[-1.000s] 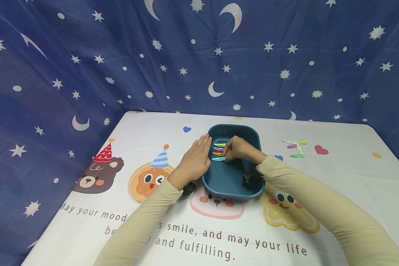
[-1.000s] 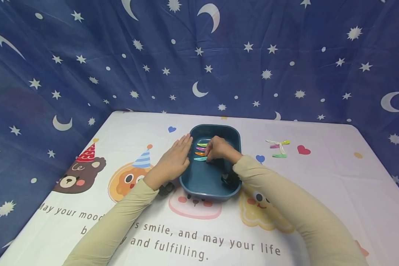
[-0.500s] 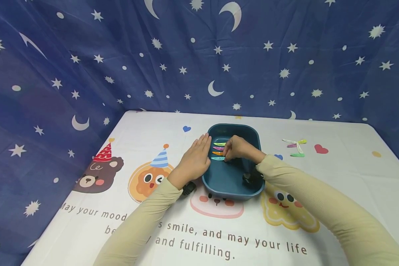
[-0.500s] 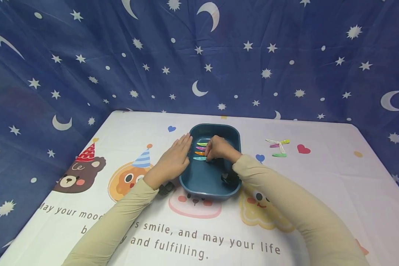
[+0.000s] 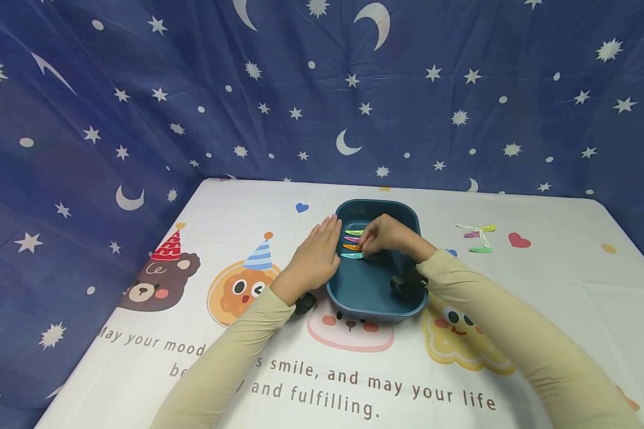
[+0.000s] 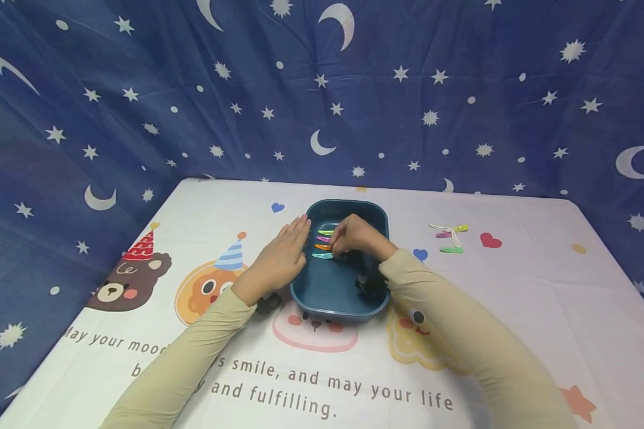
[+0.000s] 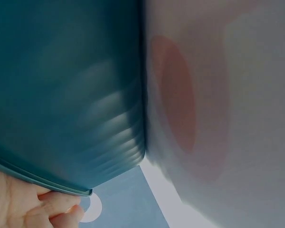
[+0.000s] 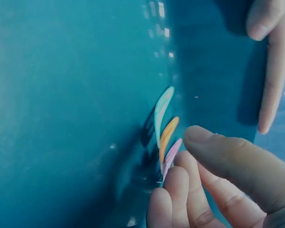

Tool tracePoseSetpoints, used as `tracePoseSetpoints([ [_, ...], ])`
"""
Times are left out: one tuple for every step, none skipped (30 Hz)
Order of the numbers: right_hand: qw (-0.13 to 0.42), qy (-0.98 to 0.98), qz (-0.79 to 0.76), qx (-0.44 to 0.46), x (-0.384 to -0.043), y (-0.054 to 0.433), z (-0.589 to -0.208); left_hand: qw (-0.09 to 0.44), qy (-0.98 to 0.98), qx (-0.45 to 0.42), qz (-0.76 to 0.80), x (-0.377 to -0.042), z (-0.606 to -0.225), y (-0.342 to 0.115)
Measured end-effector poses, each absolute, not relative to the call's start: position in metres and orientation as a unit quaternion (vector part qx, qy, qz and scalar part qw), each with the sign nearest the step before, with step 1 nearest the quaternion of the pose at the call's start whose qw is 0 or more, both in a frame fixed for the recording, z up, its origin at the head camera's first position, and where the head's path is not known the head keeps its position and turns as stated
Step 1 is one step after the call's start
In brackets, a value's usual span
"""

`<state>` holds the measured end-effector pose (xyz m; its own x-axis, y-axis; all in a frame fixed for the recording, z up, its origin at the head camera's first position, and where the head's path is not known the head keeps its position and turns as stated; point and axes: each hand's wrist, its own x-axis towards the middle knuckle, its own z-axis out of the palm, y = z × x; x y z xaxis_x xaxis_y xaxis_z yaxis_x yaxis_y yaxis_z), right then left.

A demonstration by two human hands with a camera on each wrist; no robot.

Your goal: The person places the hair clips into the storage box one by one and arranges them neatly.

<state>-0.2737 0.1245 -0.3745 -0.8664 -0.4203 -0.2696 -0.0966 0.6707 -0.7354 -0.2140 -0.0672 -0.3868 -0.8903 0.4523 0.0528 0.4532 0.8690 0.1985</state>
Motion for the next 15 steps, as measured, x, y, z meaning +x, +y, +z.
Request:
tracePoseSetpoints([
  [0.215, 0.886, -0.384, -0.143, -0.2739, 0.1249, -0.3737, 0.002, -0.967, -0.234, -0.103, -0.2140, -0.3866, -0.0673],
  [0.218, 0.883, -0.391, -0.140, -0.2743, 0.1254, -0.3736, 0.001, -0.967, -0.234, -0.103, -0.2139, -0.3863, -0.0673],
  [0.220, 0.881, -0.395, -0.137, -0.2747, 0.1261, -0.3737, 0.000, -0.967, -0.234, -0.103, -0.2138, -0.3861, -0.0673],
  [0.221, 0.879, -0.400, -0.136, -0.2751, 0.1268, -0.3738, -0.001, -0.967, -0.233, -0.104, -0.2138, -0.3861, -0.0673],
  [0.221, 0.878, -0.402, -0.135, -0.2756, 0.1274, -0.3738, -0.001, -0.967, -0.233, -0.105, -0.2136, -0.3861, -0.0673],
  [0.220, 0.878, -0.403, -0.137, -0.2759, 0.1281, -0.3738, -0.001, -0.967, -0.233, -0.106, -0.2136, -0.3862, -0.0674],
  [0.220, 0.876, -0.407, -0.138, -0.2761, 0.1288, -0.3737, -0.002, -0.967, -0.232, -0.107, -0.2136, -0.3862, -0.0674],
  [0.219, 0.874, -0.410, -0.140, -0.2762, 0.1293, -0.3733, -0.003, -0.967, -0.231, -0.109, -0.2135, -0.3863, -0.0674],
  [0.218, 0.873, -0.413, -0.141, -0.2762, 0.1297, -0.3727, -0.003, -0.967, -0.231, -0.111, -0.2136, -0.3865, -0.0675],
  [0.217, 0.872, -0.415, -0.142, -0.2762, 0.1302, -0.3719, -0.004, -0.967, -0.230, -0.113, -0.2137, -0.3867, -0.0677],
  [0.216, 0.870, -0.418, -0.146, -0.2759, 0.1305, -0.3709, -0.005, -0.967, -0.229, -0.114, -0.2138, -0.3868, -0.0680],
  [0.215, 0.869, -0.421, -0.147, -0.2758, 0.1310, -0.3699, -0.006, -0.967, -0.229, -0.115, -0.2141, -0.3870, -0.0683],
  [0.215, 0.868, -0.424, -0.147, -0.2755, 0.1319, -0.3688, -0.007, -0.966, -0.229, -0.116, -0.2145, -0.3870, -0.0684],
  [0.214, 0.867, -0.424, -0.147, -0.2752, 0.1328, -0.3675, -0.008, -0.966, -0.229, -0.116, -0.2150, -0.3871, -0.0686],
  [0.213, 0.867, -0.426, -0.147, -0.2748, 0.1340, -0.3662, -0.009, -0.966, -0.230, -0.115, -0.2157, -0.3869, -0.0689],
])
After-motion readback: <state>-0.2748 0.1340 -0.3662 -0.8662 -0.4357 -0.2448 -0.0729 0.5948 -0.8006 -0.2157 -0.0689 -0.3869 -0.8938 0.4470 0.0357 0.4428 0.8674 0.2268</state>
